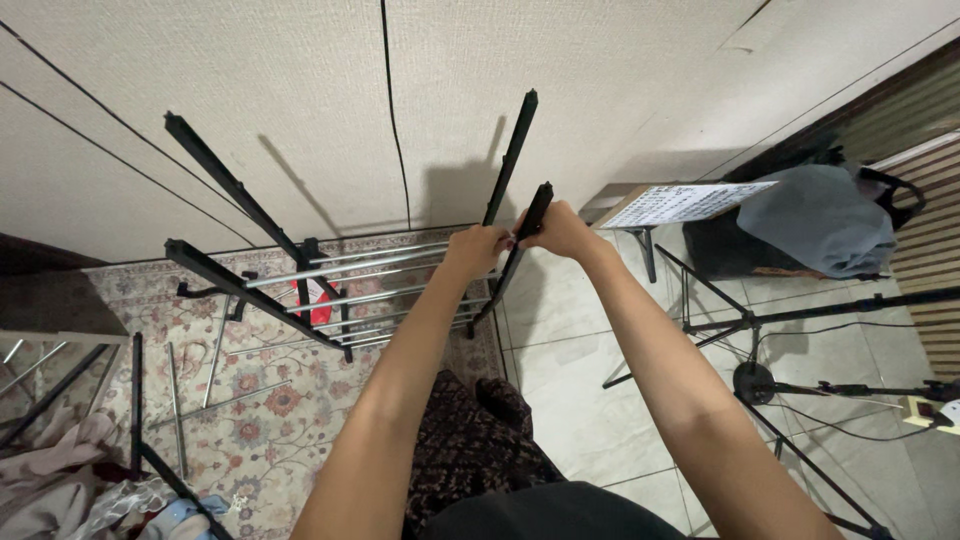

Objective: The person assembles a folding metal rack on the floor, fitting silver tubes into the black frame and attaching plastic connector pieces by hand. They align each tube between the frame rails and press connectors into place, working through the rack section by section.

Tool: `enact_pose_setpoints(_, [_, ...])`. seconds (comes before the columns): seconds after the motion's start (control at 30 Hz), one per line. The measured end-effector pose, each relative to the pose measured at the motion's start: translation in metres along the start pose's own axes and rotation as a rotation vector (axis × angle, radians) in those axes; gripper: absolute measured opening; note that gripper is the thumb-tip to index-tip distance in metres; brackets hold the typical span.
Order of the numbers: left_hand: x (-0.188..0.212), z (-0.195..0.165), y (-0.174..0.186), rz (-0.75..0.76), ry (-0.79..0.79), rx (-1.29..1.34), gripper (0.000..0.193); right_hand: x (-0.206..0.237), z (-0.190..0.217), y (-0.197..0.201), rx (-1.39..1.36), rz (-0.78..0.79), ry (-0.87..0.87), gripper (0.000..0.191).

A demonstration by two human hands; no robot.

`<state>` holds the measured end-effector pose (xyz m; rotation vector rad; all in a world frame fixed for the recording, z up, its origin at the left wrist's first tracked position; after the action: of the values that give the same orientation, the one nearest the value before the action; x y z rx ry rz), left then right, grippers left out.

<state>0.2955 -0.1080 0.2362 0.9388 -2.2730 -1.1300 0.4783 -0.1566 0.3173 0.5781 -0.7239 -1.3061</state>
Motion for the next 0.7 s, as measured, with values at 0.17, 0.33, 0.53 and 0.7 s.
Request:
enact_pose_setpoints(0.17, [0.001, -0.002, -0.001, -0.011, 0.005, 0.02, 0.022, 0.004, 0.005, -0.002, -0.061, -0.02, -0.011, 0.027])
enact_pose_setpoints(0.33, [0.006, -0.006, 0.004, -0.017, -0.038, 0.006, 0.025, 0.005, 0.002, -0.004, -0.091, 0.014, -0.07, 0.03])
enact_pose_setpoints(0.53, [0.021, 0.001, 0.028, -0.076, -0.186, 0.093, 0.034, 0.026, -0.031, -0.049, -0.258, 0.061, -0.122, 0.053])
enact_pose_setpoints(0.7, [0.063, 0.015, 0.053, 0.013, -0.082, -0.13, 0.033, 0.048, -0.06, -0.095, -0.174, 0.038, -0.131, 0.059])
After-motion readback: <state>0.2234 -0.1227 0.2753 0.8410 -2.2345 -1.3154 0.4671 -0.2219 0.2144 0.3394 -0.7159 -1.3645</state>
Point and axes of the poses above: each hand's wrist, its own x-axis away from the middle knuckle, its own y-axis out of the back of the hand, z = x × y, the point moved 1 cm from there along -x, towards the middle knuckle, and after that the axes turned 2 degrees about -x, right-handed, at the moved point
